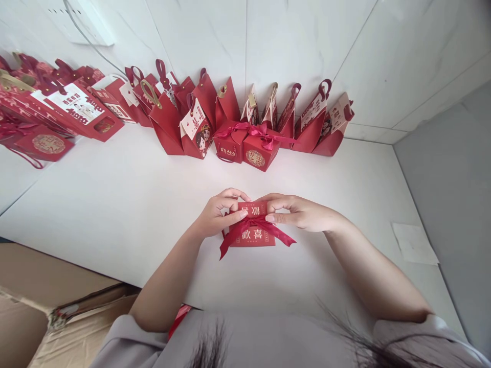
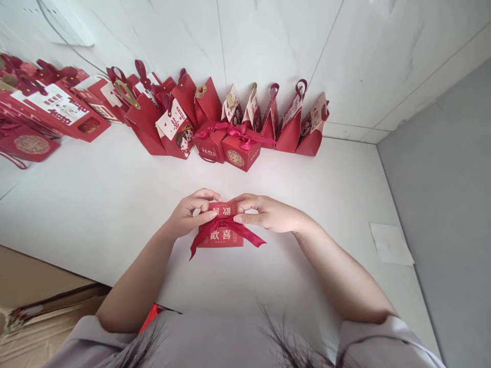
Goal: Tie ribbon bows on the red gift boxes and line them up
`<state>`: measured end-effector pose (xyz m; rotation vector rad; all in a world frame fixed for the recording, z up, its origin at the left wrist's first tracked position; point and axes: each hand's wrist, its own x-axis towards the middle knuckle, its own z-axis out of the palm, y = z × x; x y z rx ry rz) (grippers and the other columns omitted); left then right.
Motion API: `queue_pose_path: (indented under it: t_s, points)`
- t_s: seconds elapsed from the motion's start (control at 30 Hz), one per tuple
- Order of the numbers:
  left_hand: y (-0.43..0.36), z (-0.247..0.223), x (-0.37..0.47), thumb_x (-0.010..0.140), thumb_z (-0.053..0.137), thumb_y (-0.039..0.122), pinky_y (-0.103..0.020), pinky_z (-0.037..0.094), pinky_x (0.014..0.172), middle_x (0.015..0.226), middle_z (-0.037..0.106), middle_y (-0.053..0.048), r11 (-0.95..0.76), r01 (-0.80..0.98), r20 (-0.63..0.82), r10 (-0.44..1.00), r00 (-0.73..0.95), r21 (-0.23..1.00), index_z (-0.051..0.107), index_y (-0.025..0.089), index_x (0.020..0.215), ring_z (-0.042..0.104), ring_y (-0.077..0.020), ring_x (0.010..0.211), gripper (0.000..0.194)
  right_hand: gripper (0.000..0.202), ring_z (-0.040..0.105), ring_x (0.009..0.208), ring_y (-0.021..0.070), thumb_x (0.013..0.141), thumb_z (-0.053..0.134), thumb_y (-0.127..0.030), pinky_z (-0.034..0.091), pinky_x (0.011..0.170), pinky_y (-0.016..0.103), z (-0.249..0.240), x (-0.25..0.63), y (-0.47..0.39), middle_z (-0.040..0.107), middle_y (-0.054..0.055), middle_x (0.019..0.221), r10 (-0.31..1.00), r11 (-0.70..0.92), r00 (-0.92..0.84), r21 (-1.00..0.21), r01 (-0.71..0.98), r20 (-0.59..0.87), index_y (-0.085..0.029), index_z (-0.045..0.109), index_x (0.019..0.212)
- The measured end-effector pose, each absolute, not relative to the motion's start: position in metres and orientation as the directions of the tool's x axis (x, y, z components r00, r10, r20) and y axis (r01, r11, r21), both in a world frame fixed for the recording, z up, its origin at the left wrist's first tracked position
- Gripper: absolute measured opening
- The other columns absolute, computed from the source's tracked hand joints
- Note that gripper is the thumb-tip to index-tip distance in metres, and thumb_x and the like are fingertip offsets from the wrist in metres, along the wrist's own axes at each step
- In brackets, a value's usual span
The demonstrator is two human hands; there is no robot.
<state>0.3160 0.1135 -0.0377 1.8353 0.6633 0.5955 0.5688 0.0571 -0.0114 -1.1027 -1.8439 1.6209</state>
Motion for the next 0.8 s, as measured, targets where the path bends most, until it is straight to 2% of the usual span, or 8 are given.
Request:
queue_pose_path:
  t_s: [0.2, 0.4, 0.53, 0.6, 0.7, 0.8]
  points:
    - [0.114, -0.033, 0.314, 0.088, 0.061, 0.028, -0.036, 0.046, 0.095, 0.111, 0.062, -0.006, -0.393, 0.23, 0.113, 0.68, 0.724, 0.89, 0.045, 0.016, 0.057, 0.06, -0.0199, 0.107, 0.037, 0.026, 0.056, 0.114, 0.0214, 0.093, 0.056, -0.046, 0.041, 0.101, 0.037, -0.012, 0.57, 0.056, 0.055, 0.004, 0.131, 0.784, 0.005, -0.595, -0.956, 0.292, -0.177, -0.027, 0.07, 0.105]
    - [0.112, -0.031, 0.316, 0.088, 0.06, 0.033, -0.035, 0.049, 0.091, 0.109, 0.063, -0.007, -0.343, 0.227, 0.095, 0.713, 0.695, 0.911, 0.044, 0.016, 0.056, 0.062, -0.0193, 0.101, 0.039, 0.027, 0.058, 0.111, 0.0222, 0.093, 0.058, -0.046, 0.043, 0.1, 0.038, -0.01, 0.568, 0.058, 0.059, 0.005, 0.127, 0.809, 0.003, -0.571, -0.971, 0.241, -0.139, -0.022, 0.072, 0.091]
    - [0.104, -0.029, 0.324, 0.08, 0.07, 0.04, -0.034, 0.052, 0.084, 0.111, 0.062, -0.006, -0.207, 0.28, -0.014, 0.781, 0.624, 0.937, 0.061, 0.018, 0.066, 0.063, -0.0197, 0.098, 0.028, 0.035, 0.057, 0.114, 0.0238, 0.096, 0.051, -0.048, 0.044, 0.1, 0.039, -0.008, 0.564, 0.058, 0.062, 0.006, 0.126, 0.838, 0.03, -0.541, -0.984, 0.175, -0.071, -0.025, 0.07, 0.113]
    - [0.1, -0.028, 0.328, 0.073, 0.077, 0.042, -0.034, 0.053, 0.084, 0.112, 0.062, -0.006, -0.174, 0.325, -0.06, 0.799, 0.598, 0.93, 0.064, 0.018, 0.068, 0.064, -0.0209, 0.097, 0.028, 0.038, 0.058, 0.113, 0.024, 0.097, 0.049, -0.051, 0.045, 0.1, 0.039, -0.01, 0.561, 0.058, 0.064, 0.006, 0.123, 0.866, 0.029, -0.496, -0.983, 0.183, -0.067, -0.026, 0.069, 0.119]
    - [0.098, -0.028, 0.33, 0.069, 0.079, 0.043, -0.034, 0.055, 0.081, 0.112, 0.062, -0.007, -0.173, 0.342, -0.079, 0.788, 0.61, 0.924, 0.063, 0.017, 0.065, 0.065, -0.0215, 0.094, 0.031, 0.038, 0.06, 0.111, 0.0236, 0.096, 0.048, -0.053, 0.045, 0.099, 0.039, -0.016, 0.555, 0.058, 0.064, 0.005, 0.121, 0.908, 0.035, -0.416, -0.978, 0.207, -0.056, -0.028, 0.072, 0.111]
    - [0.1, -0.027, 0.328, 0.069, 0.079, 0.043, -0.033, 0.056, 0.078, 0.112, 0.061, -0.007, -0.184, 0.334, -0.084, 0.755, 0.65, 0.924, 0.068, 0.018, 0.071, 0.065, -0.0214, 0.093, 0.027, 0.039, 0.06, 0.111, 0.0226, 0.097, 0.047, -0.053, 0.044, 0.099, 0.038, -0.023, 0.55, 0.059, 0.062, 0.004, 0.123, 0.93, 0.084, -0.368, -0.971, 0.222, -0.003, -0.027, 0.076, 0.096]
